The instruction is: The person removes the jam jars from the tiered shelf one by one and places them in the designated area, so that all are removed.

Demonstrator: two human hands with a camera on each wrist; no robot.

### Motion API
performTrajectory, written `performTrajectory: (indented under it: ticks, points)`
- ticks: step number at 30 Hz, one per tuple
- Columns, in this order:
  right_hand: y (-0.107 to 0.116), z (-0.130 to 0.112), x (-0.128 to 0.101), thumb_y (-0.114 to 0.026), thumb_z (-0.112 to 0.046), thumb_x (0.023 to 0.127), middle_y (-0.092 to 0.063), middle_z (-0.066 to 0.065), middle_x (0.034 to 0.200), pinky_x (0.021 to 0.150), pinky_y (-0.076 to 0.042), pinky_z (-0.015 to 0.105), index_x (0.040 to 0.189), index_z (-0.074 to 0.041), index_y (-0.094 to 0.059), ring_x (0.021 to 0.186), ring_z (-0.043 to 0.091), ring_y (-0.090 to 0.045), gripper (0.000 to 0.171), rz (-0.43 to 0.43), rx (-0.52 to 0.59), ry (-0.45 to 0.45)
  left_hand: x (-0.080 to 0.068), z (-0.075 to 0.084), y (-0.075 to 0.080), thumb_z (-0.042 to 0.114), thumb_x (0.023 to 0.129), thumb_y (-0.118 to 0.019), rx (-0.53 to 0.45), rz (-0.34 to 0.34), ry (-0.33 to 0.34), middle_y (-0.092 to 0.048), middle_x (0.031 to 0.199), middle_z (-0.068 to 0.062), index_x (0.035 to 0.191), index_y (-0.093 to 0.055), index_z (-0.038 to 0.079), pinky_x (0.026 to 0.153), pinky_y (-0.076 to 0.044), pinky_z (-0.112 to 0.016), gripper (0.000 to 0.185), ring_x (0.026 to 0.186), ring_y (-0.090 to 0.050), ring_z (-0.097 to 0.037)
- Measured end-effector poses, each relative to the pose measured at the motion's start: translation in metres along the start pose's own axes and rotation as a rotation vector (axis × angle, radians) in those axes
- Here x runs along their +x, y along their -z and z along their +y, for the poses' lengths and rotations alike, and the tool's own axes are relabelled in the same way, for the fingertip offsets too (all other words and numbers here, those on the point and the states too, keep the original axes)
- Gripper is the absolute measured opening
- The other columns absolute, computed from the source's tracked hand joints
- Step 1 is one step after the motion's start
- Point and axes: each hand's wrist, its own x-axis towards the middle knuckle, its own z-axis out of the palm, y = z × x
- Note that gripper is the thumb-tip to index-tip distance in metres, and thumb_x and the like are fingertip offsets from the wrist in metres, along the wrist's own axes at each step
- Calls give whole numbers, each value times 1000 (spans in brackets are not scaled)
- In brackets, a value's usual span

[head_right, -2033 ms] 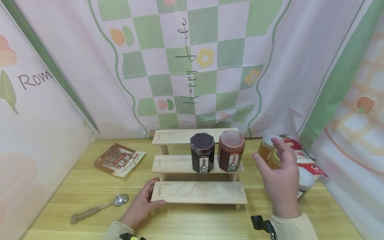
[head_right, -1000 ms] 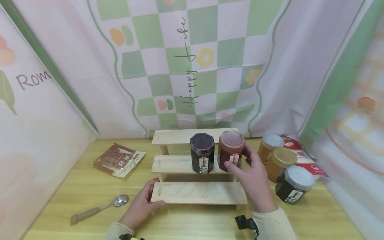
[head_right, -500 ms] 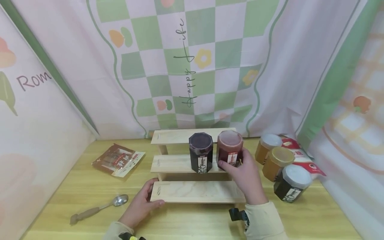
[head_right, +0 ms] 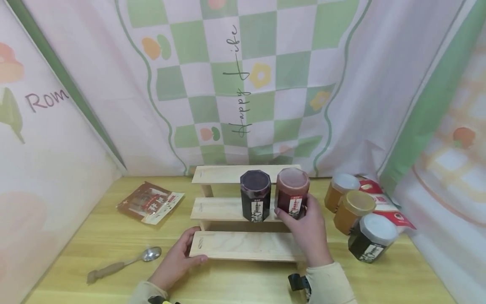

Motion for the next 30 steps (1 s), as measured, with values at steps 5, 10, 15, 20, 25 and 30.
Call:
performTrajectory:
  ticks: [5,10,15,20,25,30]
  points:
    - [0,0,0,-86,-42,79,-45,29,146,107,-37,66,150,-2,-35,132,47,-44,95,15,-6,-3,0,-2,0,42,73,-86,2,-1,-11,-52,145,-14,154,-33,17,108,-44,-50,100,128,-53,-35]
    - [2,-3,0,-88,-41,77,-49,27,142,105,-38,65,148,-4,-39,129,44,-47,94,20,4,-22,-1,-3,1,40,75,-86,-7,-2,-14,-51,145,-13,154,-32,16,109,-42,-51,98,130,-52,-34]
    - [6,-3,-1,-90,-37,75,-51,25,141,106,-37,64,148,-6,-40,128,41,-47,94,17,46,-37,-1,-2,1,39,76,-85,-4,-9,-17,-51,146,-14,155,-31,13,111,-39,-52,98,132,-50,-36]
    - [11,-2,-2,-91,-35,74,-52,25,139,104,-36,66,148,-7,-42,127,41,-48,93,26,26,0,-1,0,1,39,76,-85,3,-6,-12,-52,145,-14,154,-32,14,109,-42,-52,97,129,-52,-35]
    - [16,0,-1,-90,-33,75,-52,26,140,103,-38,67,149,-7,-41,127,42,-48,92,34,9,49,-1,0,0,39,76,-85,6,-3,-4,-53,144,-13,154,-33,15,109,-43,-51,96,128,-53,-34]
    - [21,3,-1,-90,-33,76,-50,27,142,102,-40,66,149,-5,-40,127,46,-49,93,48,-5,60,-1,0,1,41,75,-86,9,-1,-4,-52,144,-13,154,-33,17,108,-44,-50,98,128,-53,-34]
